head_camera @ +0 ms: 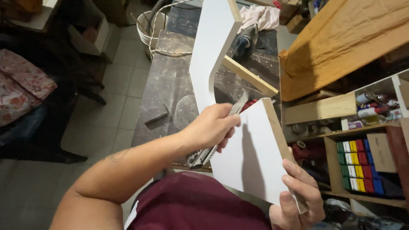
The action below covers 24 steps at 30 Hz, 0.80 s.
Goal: Trimming the edges of a white laminate board with a utility knife and sanding them smooth with a sanding block.
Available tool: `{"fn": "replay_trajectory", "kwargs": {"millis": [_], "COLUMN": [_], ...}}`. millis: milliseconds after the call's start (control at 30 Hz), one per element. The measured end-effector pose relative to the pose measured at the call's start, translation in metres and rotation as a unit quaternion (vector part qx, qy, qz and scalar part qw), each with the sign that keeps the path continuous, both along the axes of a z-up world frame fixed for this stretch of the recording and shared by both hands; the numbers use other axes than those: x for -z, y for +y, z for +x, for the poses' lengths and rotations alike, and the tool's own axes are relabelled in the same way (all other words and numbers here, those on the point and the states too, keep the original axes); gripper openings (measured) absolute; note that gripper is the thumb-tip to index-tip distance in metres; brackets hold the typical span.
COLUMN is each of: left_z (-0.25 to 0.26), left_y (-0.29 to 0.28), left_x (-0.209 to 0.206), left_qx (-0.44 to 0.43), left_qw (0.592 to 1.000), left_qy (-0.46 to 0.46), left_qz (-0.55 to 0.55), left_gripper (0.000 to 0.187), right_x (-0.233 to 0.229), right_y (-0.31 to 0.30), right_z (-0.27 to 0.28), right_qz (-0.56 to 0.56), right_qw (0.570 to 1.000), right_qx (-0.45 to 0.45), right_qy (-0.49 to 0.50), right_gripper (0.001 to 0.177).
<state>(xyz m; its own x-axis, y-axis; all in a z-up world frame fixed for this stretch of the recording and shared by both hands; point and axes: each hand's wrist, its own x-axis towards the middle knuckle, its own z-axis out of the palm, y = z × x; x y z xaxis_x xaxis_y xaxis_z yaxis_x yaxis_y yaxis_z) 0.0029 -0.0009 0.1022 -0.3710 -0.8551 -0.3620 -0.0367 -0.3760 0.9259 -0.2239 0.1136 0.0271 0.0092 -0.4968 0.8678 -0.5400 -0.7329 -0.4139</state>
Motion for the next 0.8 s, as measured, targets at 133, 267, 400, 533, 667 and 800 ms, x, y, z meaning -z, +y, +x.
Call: {"fn": "replay_trajectory", "kwargs": {"millis": [133,267,400,533,667,800], "left_z": [-0.003,-0.004,0.015,0.033,0.069,0.089], "left_y": [-0.002,0.001,0.007,-0.021,-0.081,-0.131], "left_x": [-0.009,-0.038,-0.021,0.051,0.123,0.091], "left_qx": [0.022,0.026,0.045,0.033,0.002,0.002], "left_qw": [0.999,0.998,0.994,0.933,0.732,0.58], "left_qy": [-0.033,-0.027,0.025,-0.244,-0.495,-0.57], "left_qz": [0.01,-0.052,-0.096,-0.263,-0.469,-0.582], "left_gripper": [0.015,0.018,0.017,0.021,0.018,0.026], "right_x": [0.005,-0.013,-0.014,-0.011,-0.014,-0.021], "right_y": [-0.012,-0.001,0.004,0.001,0.007,0.012], "right_z": [0.007,0.018,0.016,0.013,0.012,0.014], "right_qz": [0.019,0.079,0.117,0.104,0.147,0.166], "right_qw": [0.995,0.99,0.986,0.986,0.98,0.977], "right_qx": [0.027,0.018,0.026,0.029,0.063,0.07], "right_qy": [-0.09,-0.115,-0.116,-0.128,-0.121,-0.113], "right_gripper": [0.02,0.024,0.021,0.021,0.017,0.017]}}
